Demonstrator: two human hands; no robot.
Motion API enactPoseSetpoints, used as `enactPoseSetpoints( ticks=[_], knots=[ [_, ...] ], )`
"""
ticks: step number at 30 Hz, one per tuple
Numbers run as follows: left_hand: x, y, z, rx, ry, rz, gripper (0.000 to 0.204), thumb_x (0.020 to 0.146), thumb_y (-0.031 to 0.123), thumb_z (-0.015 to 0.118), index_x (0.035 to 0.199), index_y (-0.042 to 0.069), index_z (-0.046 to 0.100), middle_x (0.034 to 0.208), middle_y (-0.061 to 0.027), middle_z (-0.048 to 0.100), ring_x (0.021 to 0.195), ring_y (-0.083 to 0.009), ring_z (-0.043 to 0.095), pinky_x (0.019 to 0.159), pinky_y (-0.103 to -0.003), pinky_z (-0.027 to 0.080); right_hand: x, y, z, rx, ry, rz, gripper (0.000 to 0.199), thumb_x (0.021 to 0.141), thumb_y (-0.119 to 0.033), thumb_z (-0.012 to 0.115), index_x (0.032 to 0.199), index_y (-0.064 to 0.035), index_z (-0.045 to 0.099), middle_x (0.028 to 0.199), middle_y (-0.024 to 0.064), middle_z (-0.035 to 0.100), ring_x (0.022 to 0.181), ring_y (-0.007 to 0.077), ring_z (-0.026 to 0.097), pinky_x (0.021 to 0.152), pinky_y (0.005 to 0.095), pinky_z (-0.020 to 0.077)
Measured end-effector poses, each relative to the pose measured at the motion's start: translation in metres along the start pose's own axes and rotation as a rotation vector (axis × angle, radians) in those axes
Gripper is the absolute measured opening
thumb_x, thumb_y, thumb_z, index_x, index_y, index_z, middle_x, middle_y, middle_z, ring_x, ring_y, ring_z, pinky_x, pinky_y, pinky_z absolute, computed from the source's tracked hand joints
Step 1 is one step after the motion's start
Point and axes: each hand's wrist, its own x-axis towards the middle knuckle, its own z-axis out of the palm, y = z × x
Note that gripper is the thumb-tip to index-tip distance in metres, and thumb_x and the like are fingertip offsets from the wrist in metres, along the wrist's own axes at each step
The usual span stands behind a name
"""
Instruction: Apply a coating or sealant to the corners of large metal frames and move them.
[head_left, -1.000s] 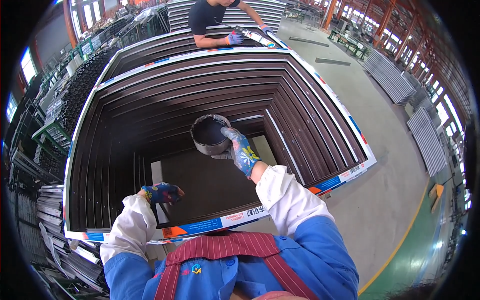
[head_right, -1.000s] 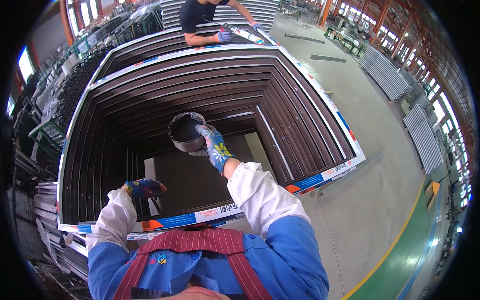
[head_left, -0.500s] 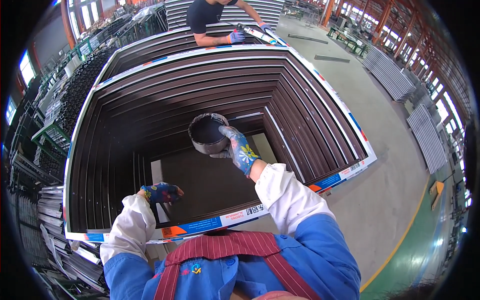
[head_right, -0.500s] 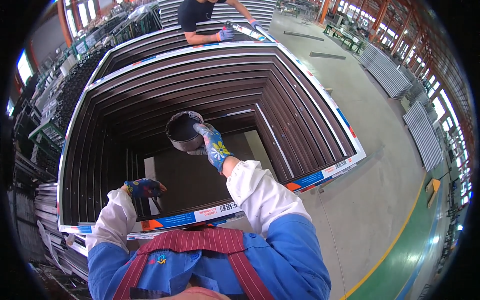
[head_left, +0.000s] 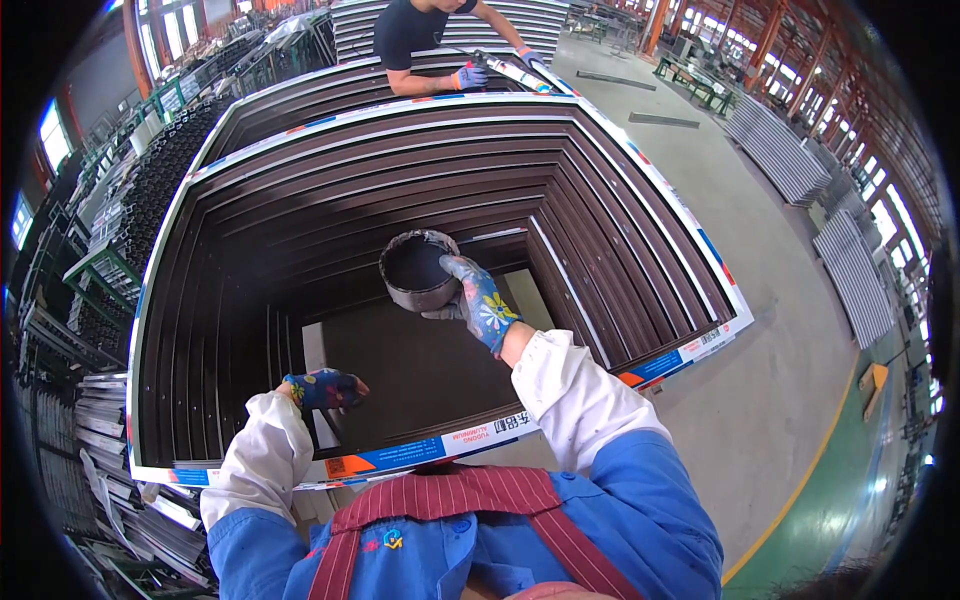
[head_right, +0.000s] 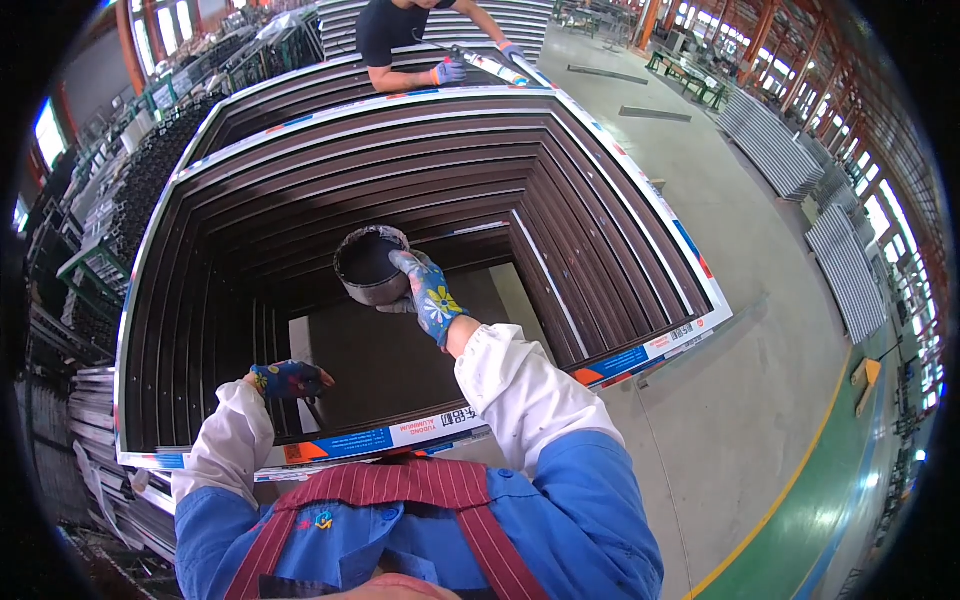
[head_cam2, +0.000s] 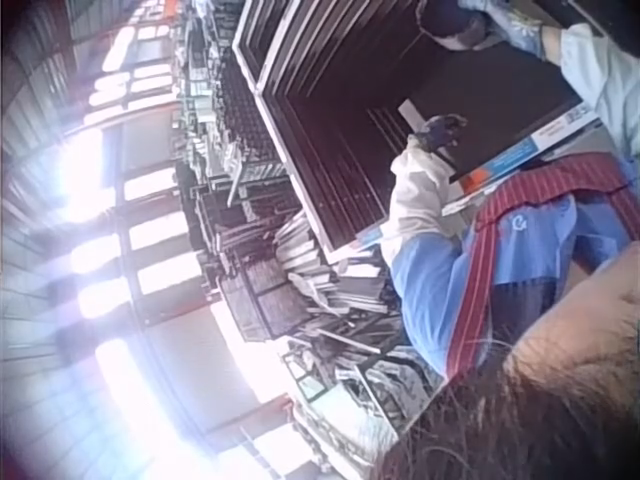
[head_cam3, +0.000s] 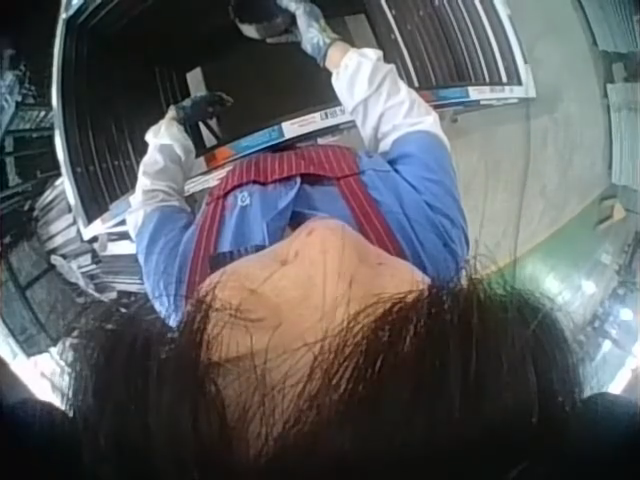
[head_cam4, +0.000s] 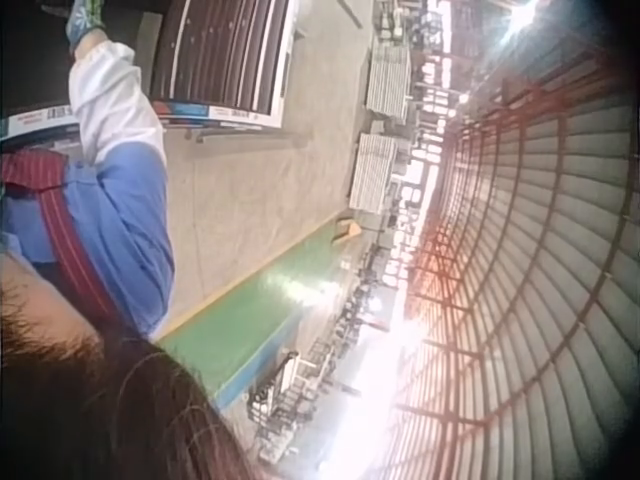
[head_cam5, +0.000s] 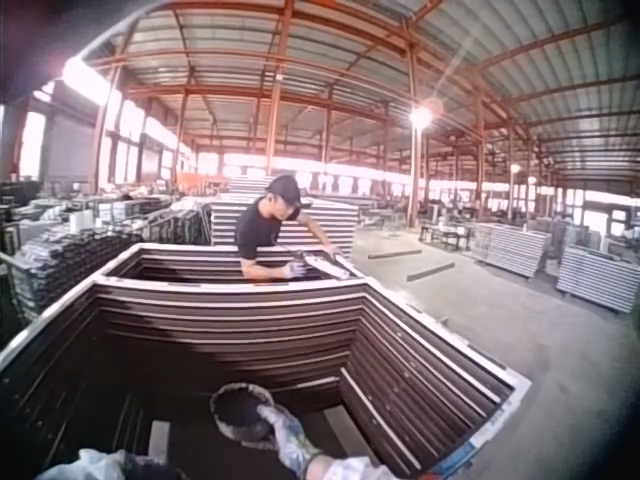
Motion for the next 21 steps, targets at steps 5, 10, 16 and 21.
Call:
enactPoseSetpoints(
  ticks=[5,10,16,21],
  knots=[
    [-0.002,0.002,0.003,0.035,0.046,0.099,0.032,0.085,0.014,0.055,0.117,0.008,0.056,0.103,-0.0051,0.063,0.096,-0.0148,0.059,0.085,-0.028,0.046,-0.005,0.002,0.003,0.001,0.005,-0.031,0.031,0.085,-0.03,0.054,0.11,-0.0126,0.053,0.105,0.0068,0.055,0.097,0.023,0.055,0.069,0.0418,0.0552],
    [0.007,-0.059,0.013,-0.176,0.069,0.128,0.026,0.084,0.013,0.057,0.109,0.004,0.059,0.091,-0.007,0.066,0.086,-0.0162,0.063,0.075,-0.028,0.049,-0.007,-0.002,0.008,-0.047,-0.024,-0.014,0.032,0.087,-0.033,0.053,0.108,-0.0086,0.052,0.103,0.0082,0.056,0.086,0.0211,0.059,0.063,0.0377,0.056],
    [0.007,-0.022,0.006,-0.148,0.051,0.042,0.027,0.087,0.014,0.053,0.11,0.003,0.058,0.087,-0.007,0.066,0.081,-0.0139,0.063,0.072,-0.027,0.05,-0.005,-0.003,0.004,-0.058,0.06,-0.056,0.036,0.087,-0.033,0.053,0.114,-0.0104,0.047,0.11,0.0091,0.052,0.092,0.0245,0.057,0.059,0.039,0.0561],
    [0.0,-0.004,0.005,-0.267,0.014,-0.001,0.029,0.088,0.01,0.053,0.115,0.0,0.055,0.097,-0.0084,0.062,0.09,-0.0168,0.06,0.079,-0.03,0.048,-0.005,-0.002,0.006,-0.059,0.061,-0.05,0.038,0.086,-0.035,0.054,0.113,-0.0086,0.047,0.108,0.0099,0.053,0.091,0.0251,0.057,0.058,0.0377,0.0561]
  ],
)
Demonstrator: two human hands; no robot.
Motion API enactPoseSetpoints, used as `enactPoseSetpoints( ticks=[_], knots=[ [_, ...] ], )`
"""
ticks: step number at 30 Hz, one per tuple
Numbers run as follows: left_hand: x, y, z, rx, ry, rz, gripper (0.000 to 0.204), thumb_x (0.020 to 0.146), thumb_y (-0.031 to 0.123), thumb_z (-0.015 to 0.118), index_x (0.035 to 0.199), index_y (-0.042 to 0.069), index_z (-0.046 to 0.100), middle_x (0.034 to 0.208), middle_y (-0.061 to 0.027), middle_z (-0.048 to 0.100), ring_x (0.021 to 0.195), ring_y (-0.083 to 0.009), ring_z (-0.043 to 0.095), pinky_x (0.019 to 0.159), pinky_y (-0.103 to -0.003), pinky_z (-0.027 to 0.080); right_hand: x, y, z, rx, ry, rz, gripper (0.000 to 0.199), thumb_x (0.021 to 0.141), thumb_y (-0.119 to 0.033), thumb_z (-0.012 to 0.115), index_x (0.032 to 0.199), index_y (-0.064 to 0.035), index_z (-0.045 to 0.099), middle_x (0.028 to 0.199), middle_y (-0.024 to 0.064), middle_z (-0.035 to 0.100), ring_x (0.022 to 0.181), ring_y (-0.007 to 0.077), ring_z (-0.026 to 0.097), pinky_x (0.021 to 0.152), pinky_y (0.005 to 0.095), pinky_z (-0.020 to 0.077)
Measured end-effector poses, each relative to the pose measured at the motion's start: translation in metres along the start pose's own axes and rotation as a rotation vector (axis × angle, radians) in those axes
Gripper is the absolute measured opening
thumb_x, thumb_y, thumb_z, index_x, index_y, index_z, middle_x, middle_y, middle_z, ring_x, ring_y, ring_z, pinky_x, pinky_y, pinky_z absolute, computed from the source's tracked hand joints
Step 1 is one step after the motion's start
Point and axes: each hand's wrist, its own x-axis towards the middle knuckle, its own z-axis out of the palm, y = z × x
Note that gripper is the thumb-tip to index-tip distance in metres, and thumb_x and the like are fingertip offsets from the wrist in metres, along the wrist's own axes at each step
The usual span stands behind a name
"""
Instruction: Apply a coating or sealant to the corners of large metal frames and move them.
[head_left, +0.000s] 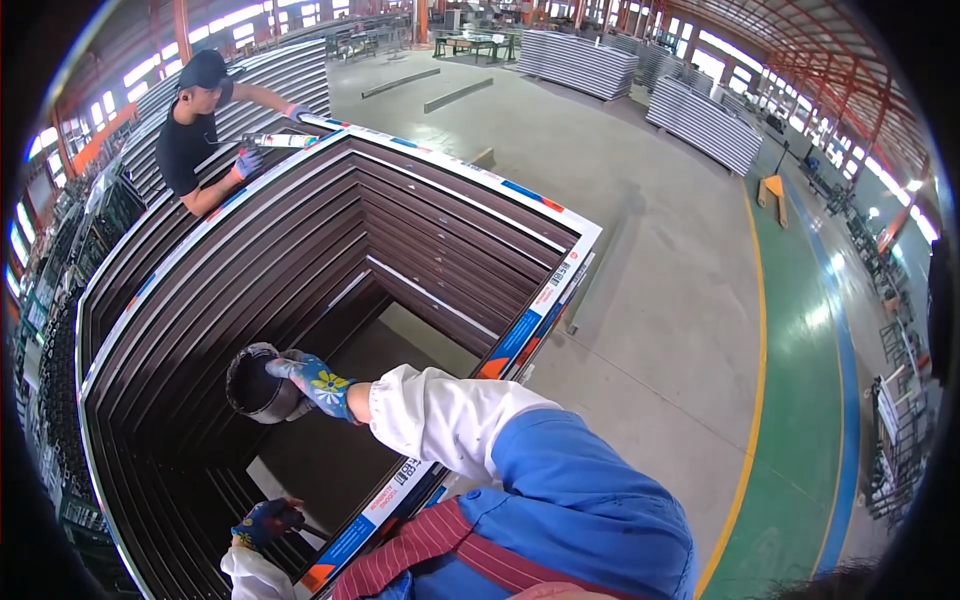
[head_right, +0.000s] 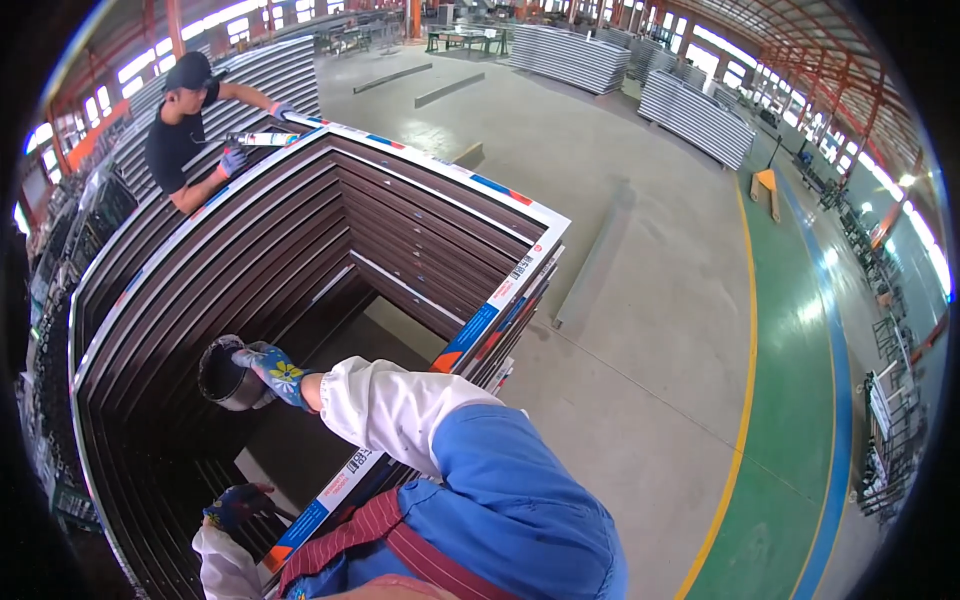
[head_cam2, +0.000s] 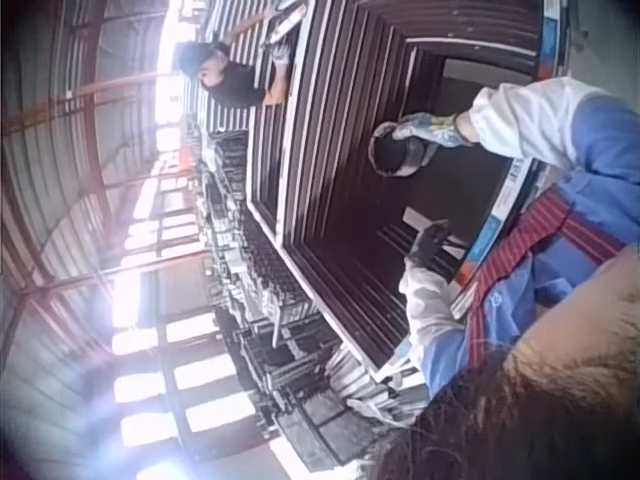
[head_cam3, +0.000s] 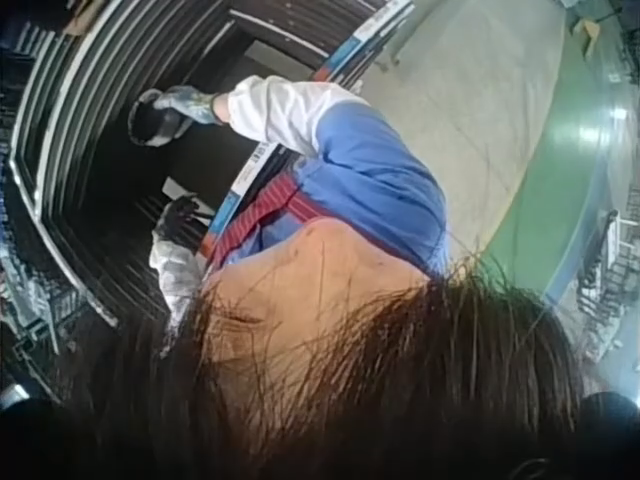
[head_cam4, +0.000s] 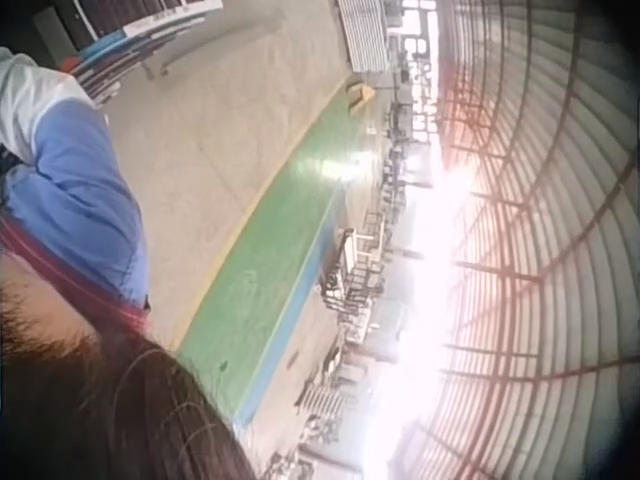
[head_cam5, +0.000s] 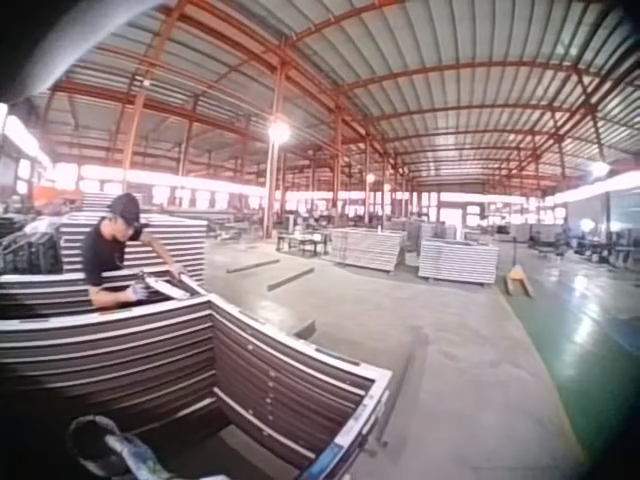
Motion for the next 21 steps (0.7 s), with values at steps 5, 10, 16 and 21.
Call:
enactPoseSetpoints(
  ticks=[5,10,16,21],
  knots=[
    [0.006,-0.022,-0.007,-0.194,-0.031,-0.033,0.027,0.088,0.01,0.054,0.113,0.001,0.056,0.099,-0.0072,0.062,0.089,-0.0156,0.06,0.079,-0.028,0.048,0.0,0.0,-0.003,0.025,-0.011,0.009,0.04,0.085,-0.036,0.055,0.112,-0.0072,0.048,0.108,0.0103,0.053,0.091,0.0254,0.057,0.058,0.0375,0.056],
    [-0.002,0.008,0.003,0.128,0.018,-0.018,0.028,0.087,0.009,0.053,0.114,0.002,0.056,0.101,-0.0058,0.062,0.088,-0.0138,0.059,0.079,-0.026,0.047,-0.003,-0.002,-0.004,0.019,-0.032,0.013,0.041,0.084,-0.036,0.056,0.111,-0.0068,0.049,0.108,0.0102,0.053,0.091,0.0253,0.057,0.056,0.037,0.0557],
    [0.002,0.002,-0.001,-0.388,-0.011,-0.146,0.027,0.089,0.01,0.05,0.114,0.0,0.056,0.094,-0.0039,0.062,0.087,-0.012,0.059,0.078,-0.026,0.047,0.0,0.0,-0.003,0.017,-0.033,-0.007,0.043,0.085,-0.037,0.055,0.115,-0.008,0.048,0.111,0.0095,0.052,0.092,0.0247,0.057,0.056,0.0362,0.0554],
    [-0.004,0.0,0.006,-0.13,0.03,0.01,0.026,0.089,0.008,0.049,0.113,0.0,0.056,0.09,-0.0045,0.063,0.085,-0.0129,0.059,0.075,-0.027,0.047,0.003,0.002,-0.001,0.053,-0.044,-0.015,0.041,0.084,-0.036,0.055,0.115,-0.0102,0.049,0.11,0.0098,0.052,0.094,0.0292,0.056,0.058,0.0428,0.0546]
  ],
)
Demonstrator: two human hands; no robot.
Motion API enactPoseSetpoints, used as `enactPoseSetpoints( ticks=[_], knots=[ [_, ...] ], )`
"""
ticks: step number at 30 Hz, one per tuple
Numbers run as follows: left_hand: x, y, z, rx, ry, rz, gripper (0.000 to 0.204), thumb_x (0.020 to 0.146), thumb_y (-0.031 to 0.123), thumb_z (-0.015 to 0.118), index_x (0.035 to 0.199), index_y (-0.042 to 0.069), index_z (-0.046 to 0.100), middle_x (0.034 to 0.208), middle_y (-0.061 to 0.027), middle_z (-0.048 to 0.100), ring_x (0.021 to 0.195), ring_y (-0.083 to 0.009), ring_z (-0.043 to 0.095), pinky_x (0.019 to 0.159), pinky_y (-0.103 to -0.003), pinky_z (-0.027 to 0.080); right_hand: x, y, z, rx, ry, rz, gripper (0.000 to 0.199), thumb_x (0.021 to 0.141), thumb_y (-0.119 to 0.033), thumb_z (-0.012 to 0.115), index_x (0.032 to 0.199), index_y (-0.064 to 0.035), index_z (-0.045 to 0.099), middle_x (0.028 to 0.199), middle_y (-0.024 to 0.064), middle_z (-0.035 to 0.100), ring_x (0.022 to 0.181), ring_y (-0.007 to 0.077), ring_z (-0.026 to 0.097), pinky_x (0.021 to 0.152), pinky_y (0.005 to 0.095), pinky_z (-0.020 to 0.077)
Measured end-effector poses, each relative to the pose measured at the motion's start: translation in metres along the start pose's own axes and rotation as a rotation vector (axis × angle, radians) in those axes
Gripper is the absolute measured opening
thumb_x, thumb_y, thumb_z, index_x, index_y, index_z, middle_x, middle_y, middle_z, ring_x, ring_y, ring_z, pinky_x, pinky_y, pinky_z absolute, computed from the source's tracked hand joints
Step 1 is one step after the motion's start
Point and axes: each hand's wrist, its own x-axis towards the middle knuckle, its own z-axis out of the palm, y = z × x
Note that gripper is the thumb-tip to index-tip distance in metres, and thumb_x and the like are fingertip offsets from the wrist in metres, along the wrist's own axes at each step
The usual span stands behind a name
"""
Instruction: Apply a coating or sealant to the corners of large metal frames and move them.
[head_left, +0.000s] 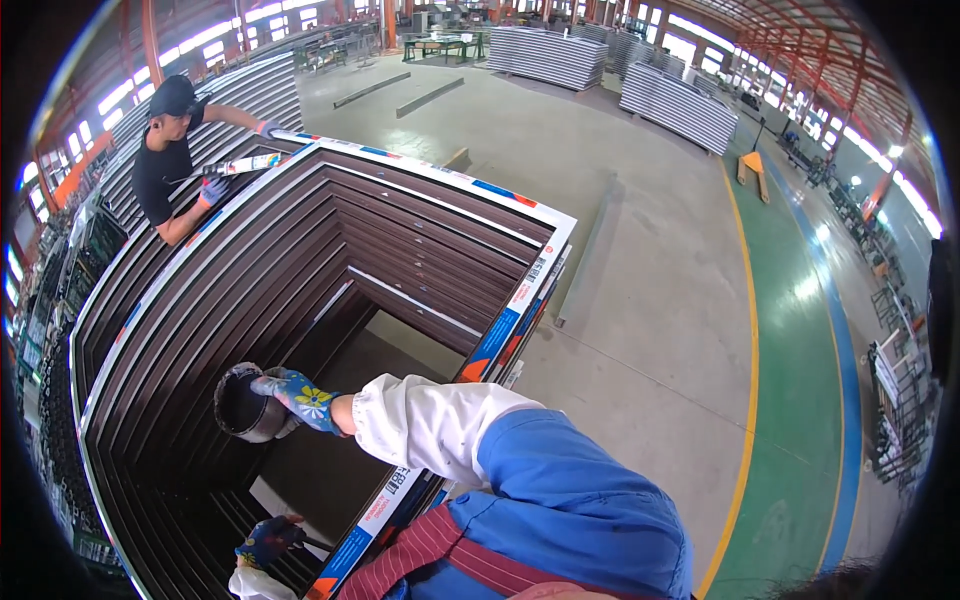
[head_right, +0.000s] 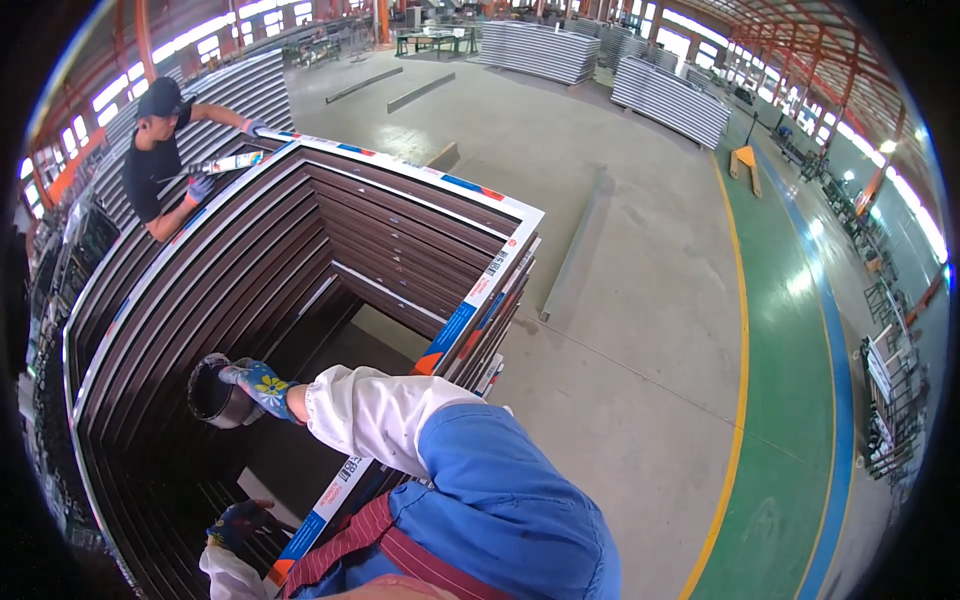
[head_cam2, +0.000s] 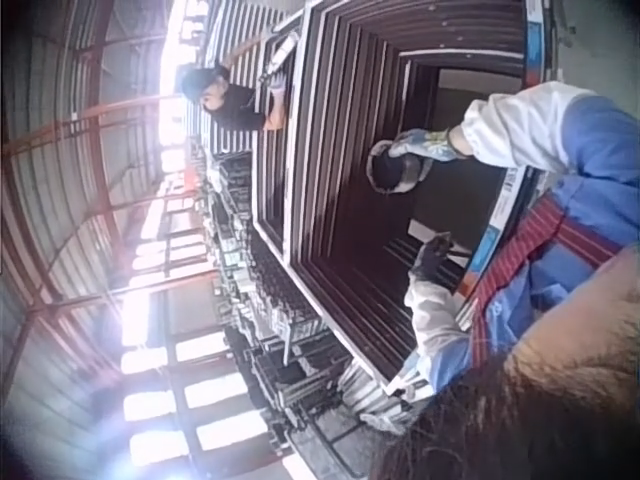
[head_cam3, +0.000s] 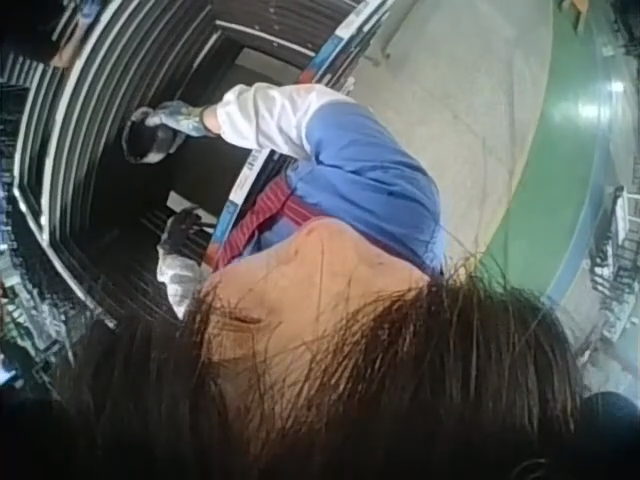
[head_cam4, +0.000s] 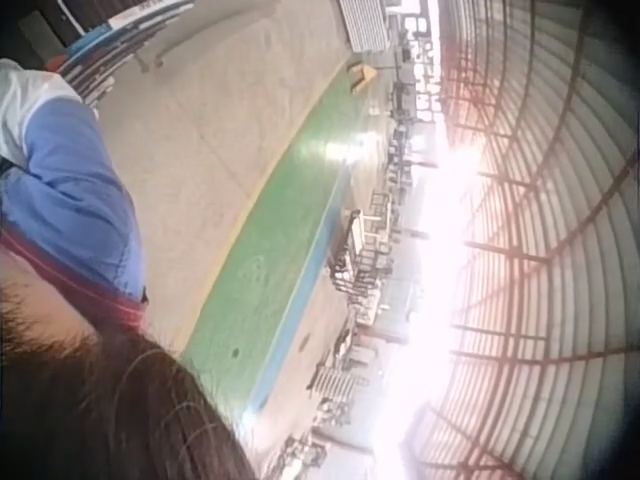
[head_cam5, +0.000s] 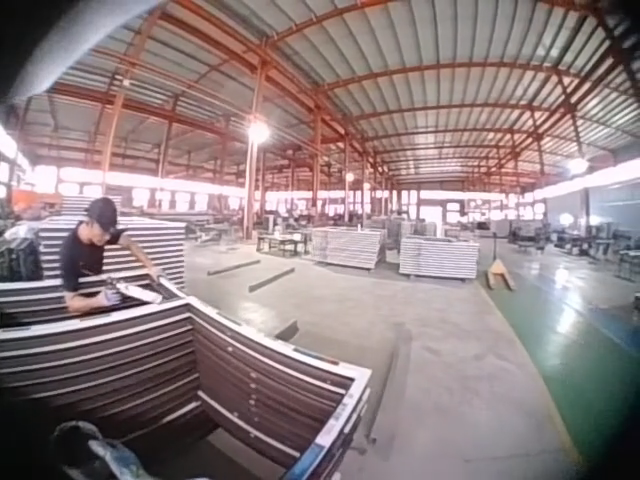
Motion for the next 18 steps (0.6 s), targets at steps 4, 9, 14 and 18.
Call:
enactPoseSetpoints(
  ticks=[4,9,14,18],
  knots=[
    [-0.004,0.014,0.022,-0.475,0.025,-0.228,0.025,0.086,0.016,0.052,0.111,0.01,0.053,0.061,0.002,0.05,0.043,-0.0096,0.045,0.038,-0.022,0.035,0.0,0.0,-0.002,-0.063,0.075,-0.029,0.042,0.083,-0.034,0.056,0.113,-0.0051,0.053,0.108,0.0104,0.054,0.094,0.0277,0.056,0.064,0.0415,0.0538],
    [-0.009,0.036,0.026,-0.608,0.084,-0.425,0.022,0.09,0.019,0.043,0.104,0.006,0.054,0.057,0.0024,0.046,0.042,-0.0086,0.043,0.036,-0.022,0.032,-0.003,-0.003,-0.009,-0.111,0.002,-0.044,0.044,0.085,-0.037,0.054,0.117,-0.008,0.046,0.112,0.0102,0.049,0.096,0.0256,0.055,0.063,0.0401,0.056],
    [0.018,-0.103,-0.03,-0.702,-0.002,-0.557,0.02,0.089,0.021,0.045,0.101,0.008,0.054,0.056,0.0028,0.045,0.041,-0.0083,0.043,0.036,-0.022,0.032,0.004,0.005,0.01,-0.153,-0.022,-0.036,0.044,0.085,-0.038,0.053,0.116,-0.0067,0.047,0.11,0.0115,0.049,0.097,0.0255,0.054,0.063,0.039,0.0561],
    [0.017,-0.042,-0.003,-0.381,0.16,-0.273,0.028,0.087,0.034,0.047,0.095,0.008,0.056,0.053,0.0031,0.043,0.042,-0.0102,0.043,0.039,-0.024,0.033,-0.002,-0.002,-0.005,-0.133,0.014,-0.056,0.045,0.085,-0.038,0.053,0.117,-0.0066,0.047,0.111,0.0122,0.049,0.096,0.0262,0.054,0.062,0.0392,0.0562]
  ],
)
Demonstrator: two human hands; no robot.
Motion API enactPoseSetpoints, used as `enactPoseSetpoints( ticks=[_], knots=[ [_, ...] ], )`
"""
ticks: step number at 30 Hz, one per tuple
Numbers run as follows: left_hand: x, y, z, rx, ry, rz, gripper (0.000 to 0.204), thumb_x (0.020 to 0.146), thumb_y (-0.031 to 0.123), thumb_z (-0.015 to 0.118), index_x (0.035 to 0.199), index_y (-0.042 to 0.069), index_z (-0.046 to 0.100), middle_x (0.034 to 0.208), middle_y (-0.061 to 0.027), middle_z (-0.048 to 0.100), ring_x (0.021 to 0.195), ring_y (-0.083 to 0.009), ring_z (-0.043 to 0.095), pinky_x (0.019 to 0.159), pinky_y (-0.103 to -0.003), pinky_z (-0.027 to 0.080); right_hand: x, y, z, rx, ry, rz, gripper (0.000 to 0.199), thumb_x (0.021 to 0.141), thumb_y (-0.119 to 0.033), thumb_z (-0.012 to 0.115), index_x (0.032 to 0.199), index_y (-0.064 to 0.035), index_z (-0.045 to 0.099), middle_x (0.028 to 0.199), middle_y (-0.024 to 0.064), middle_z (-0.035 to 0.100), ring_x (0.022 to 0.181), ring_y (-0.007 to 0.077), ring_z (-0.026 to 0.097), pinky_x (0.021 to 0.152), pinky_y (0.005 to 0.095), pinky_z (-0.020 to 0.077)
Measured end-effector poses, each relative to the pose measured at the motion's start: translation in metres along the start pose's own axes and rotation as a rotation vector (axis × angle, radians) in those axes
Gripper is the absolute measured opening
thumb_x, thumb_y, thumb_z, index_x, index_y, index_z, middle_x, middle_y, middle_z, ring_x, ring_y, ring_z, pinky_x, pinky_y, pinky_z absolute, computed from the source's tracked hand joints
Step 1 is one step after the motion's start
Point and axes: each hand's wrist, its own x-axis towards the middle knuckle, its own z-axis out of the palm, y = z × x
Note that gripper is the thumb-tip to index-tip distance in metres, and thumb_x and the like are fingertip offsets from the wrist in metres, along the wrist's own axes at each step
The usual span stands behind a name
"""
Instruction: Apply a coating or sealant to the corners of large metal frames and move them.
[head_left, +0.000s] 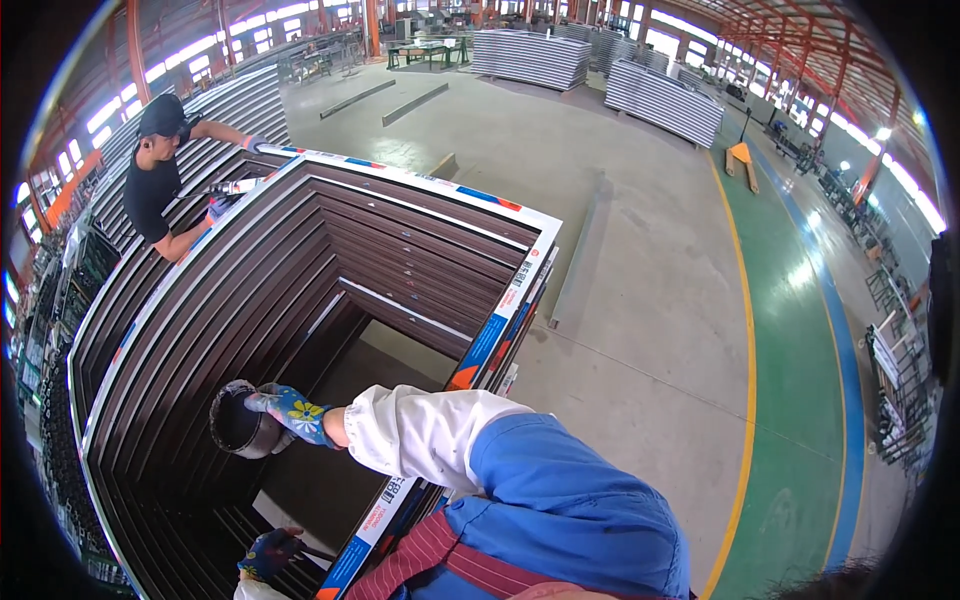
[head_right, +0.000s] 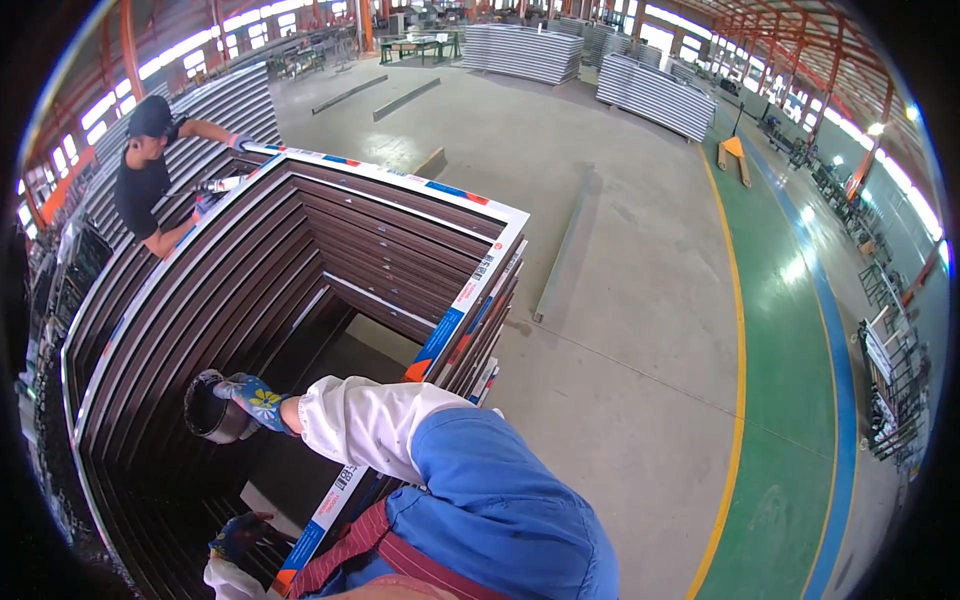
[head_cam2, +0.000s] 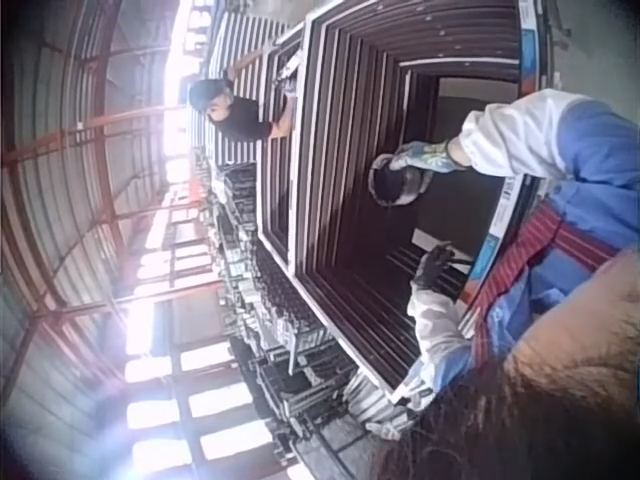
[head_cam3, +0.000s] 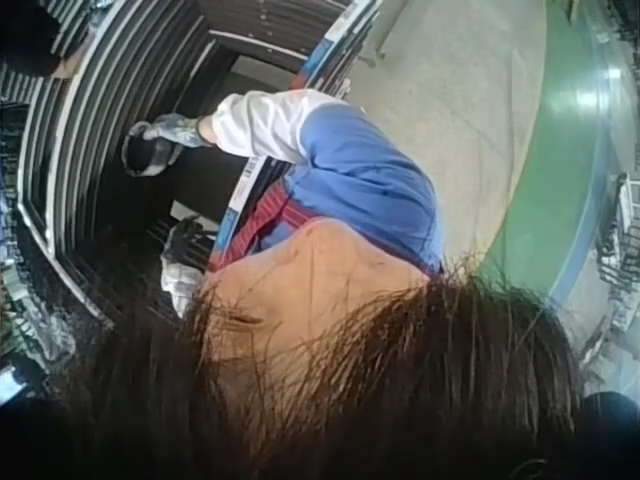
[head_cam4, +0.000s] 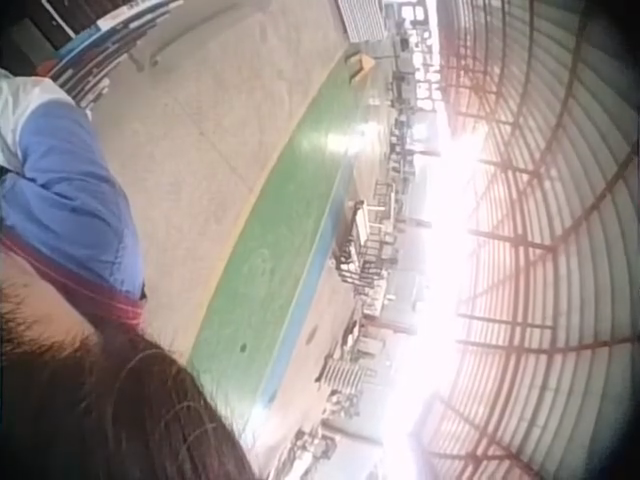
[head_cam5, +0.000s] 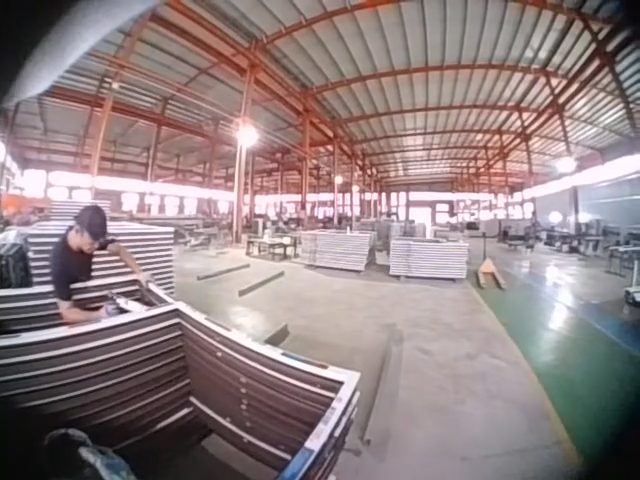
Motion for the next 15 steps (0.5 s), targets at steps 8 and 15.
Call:
enactPoseSetpoints(
  ticks=[8,15],
  knots=[
    [-0.008,0.003,-0.019,0.517,0.109,0.21,0.026,0.082,0.021,0.056,0.101,0.003,0.06,0.086,-0.0059,0.059,0.078,-0.0158,0.056,0.07,-0.028,0.043,-0.004,-0.004,0.005,0.108,-0.029,0.058,0.044,0.085,-0.038,0.055,0.117,-0.0087,0.046,0.116,0.0118,0.047,0.095,0.0285,0.055,0.062,0.0425,0.0557],
    [0.025,-0.001,-0.082,-0.296,-0.428,-0.152,0.041,0.087,0.034,0.051,0.112,0.001,0.053,0.098,-0.0086,0.063,0.073,-0.0263,0.061,0.068,-0.039,0.053,-0.018,-0.014,-0.007,0.191,-0.027,0.028,0.042,0.086,-0.037,0.052,0.118,-0.01,0.046,0.119,0.0102,0.047,0.098,0.0285,0.053,0.061,0.0419,0.0551]
  ],
)
